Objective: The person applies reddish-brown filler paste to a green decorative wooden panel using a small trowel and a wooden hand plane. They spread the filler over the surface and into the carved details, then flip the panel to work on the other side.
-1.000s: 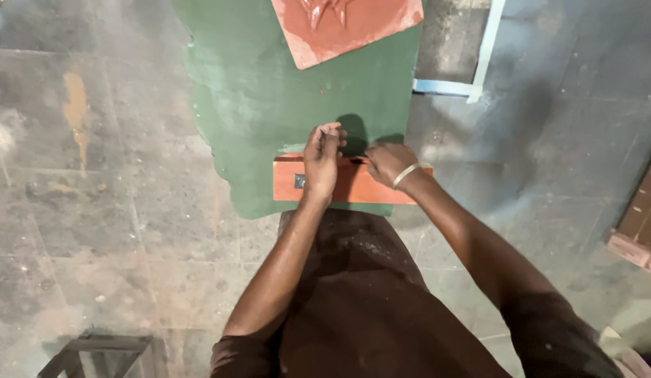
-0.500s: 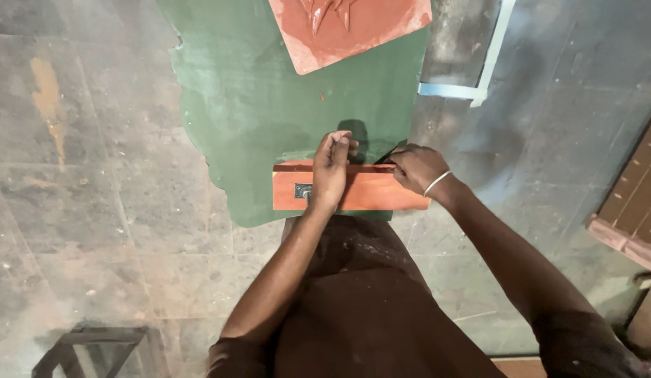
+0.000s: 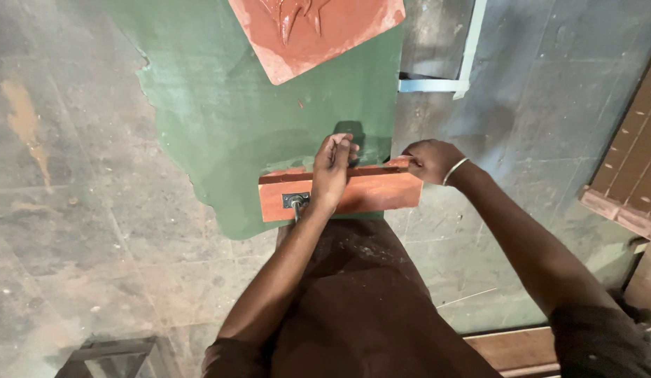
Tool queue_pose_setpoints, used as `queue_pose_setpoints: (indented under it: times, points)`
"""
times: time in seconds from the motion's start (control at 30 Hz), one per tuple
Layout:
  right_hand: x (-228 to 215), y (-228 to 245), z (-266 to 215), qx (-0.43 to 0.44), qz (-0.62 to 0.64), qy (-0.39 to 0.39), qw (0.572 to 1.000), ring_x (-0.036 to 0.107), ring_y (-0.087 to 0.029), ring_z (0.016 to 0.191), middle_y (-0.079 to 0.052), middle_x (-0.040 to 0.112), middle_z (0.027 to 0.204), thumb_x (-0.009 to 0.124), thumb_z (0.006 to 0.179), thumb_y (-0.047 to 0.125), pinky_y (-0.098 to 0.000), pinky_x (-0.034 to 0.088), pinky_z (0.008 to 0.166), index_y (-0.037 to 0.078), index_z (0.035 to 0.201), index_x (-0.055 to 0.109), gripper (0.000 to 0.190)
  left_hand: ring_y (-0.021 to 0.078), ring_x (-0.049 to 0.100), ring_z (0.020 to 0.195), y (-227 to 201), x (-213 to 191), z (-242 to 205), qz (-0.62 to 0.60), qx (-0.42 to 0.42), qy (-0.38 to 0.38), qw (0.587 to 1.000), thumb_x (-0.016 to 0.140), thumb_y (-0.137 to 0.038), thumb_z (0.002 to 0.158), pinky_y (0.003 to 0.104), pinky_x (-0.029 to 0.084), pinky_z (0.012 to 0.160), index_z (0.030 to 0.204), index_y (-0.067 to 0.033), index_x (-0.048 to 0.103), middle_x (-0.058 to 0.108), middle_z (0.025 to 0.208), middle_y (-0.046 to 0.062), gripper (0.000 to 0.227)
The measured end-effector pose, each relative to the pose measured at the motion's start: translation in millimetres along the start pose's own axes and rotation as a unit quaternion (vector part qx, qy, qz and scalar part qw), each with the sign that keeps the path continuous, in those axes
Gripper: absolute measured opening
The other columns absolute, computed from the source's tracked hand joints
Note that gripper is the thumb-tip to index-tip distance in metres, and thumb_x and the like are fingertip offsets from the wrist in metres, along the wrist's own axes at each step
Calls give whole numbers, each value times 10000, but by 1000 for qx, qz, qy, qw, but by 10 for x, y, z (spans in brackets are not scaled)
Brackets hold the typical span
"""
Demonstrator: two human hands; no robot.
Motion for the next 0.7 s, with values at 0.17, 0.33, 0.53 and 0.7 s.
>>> queue_pose_setpoints:
  times: [0.17, 0.33, 0.53, 0.7]
  points:
    - [207, 27, -114, 12, -23, -13, 1000, 661, -397, 971, -172, 721, 1027, 612, 854, 227, -489, 543, 831, 60, 1059, 710, 281, 90, 568, 880, 61, 46, -6, 0, -3, 7, 1000, 514, -252, 1105, 258, 495, 833, 1239, 22, 600, 665, 981, 21, 317]
    - [-40, -56, -382, -53, 18, -39, 998, 676, -380, 949, -137, 736, 1013, 606, 846, 239, -488, 542, 797, 99, 1025, 739, 263, 93, 582, 875, 45, 56, 1, 4, -11, 13, 1000, 506, -245, 1095, 261, 513, 837, 1242, 19, 597, 673, 983, 26, 316]
    - [-79, -135, -41, 22, 3, 17, 1000, 687, -391, 936, -180, 734, 976, 606, 847, 245, -477, 552, 832, 61, 986, 732, 263, 92, 595, 884, 82, 84, -13, 17, -22, 11, 1000, 503, -252, 1092, 262, 515, 827, 1240, 17, 591, 678, 983, 25, 319]
    - [171, 69, 165, -10, -37, 10, 999, 680, -406, 951, -197, 734, 967, 586, 834, 221, -485, 548, 843, 38, 919, 737, 252, 96, 579, 885, 133, 75, -2, 7, -2, 2, 1000, 506, -250, 1104, 270, 509, 840, 1257, 15, 594, 670, 992, 29, 319]
Point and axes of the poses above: each hand's wrist, its own z-axis towards the middle knuckle, its own x-axis out of the palm, y = z × x, the point moved 2 cm from there along z, towards the middle knuckle
